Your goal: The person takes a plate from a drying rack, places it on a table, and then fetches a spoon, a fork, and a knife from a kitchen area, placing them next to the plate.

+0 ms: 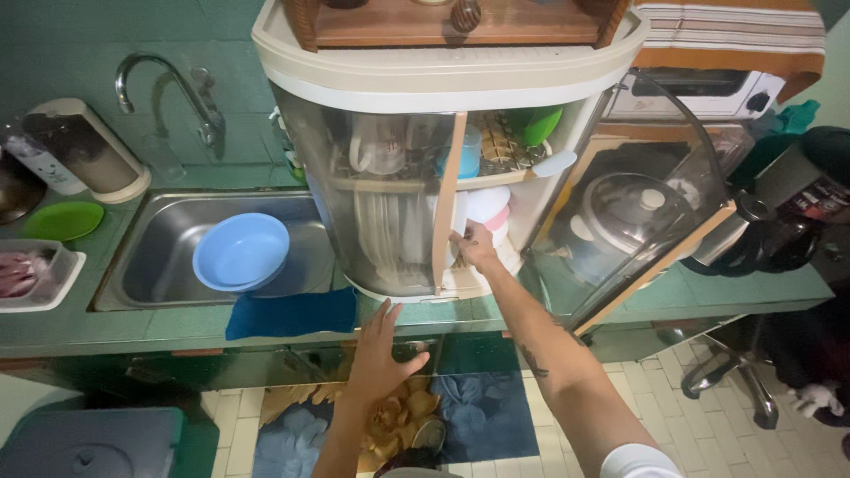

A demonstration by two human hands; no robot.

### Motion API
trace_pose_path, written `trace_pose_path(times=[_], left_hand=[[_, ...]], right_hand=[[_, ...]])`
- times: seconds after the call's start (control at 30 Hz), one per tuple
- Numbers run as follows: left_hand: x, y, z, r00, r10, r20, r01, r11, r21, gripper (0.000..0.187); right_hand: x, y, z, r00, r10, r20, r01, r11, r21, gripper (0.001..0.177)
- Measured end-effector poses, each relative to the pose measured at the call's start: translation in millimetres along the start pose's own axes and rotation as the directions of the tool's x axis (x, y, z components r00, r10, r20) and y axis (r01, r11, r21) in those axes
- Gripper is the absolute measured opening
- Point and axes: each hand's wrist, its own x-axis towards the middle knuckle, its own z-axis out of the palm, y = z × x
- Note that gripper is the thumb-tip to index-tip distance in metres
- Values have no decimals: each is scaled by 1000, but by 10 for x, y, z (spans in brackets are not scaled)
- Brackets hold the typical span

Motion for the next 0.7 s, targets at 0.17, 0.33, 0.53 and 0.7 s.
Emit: trace_pose_path(times=[0.17,0.33,0.53,0.7], left_hand=[[82,-26,109,1000,15,16,-14,999,-48,97],[106,45,124,998,49,-29,-50,997,-56,93],[193,80,194,997,-9,70,13,999,-50,93],[210,106,250,993,-53,103,59,997,-55,93]], right_hand=[[39,63,140,989,130,-71,-135,989,-62,23],[10,35,178,956,200,-214,-209,978,-21,22],[-47,196,61,951,166,-260,-182,983,-36,21],[-168,120,28,950,172,-261,-165,985,46,18]])
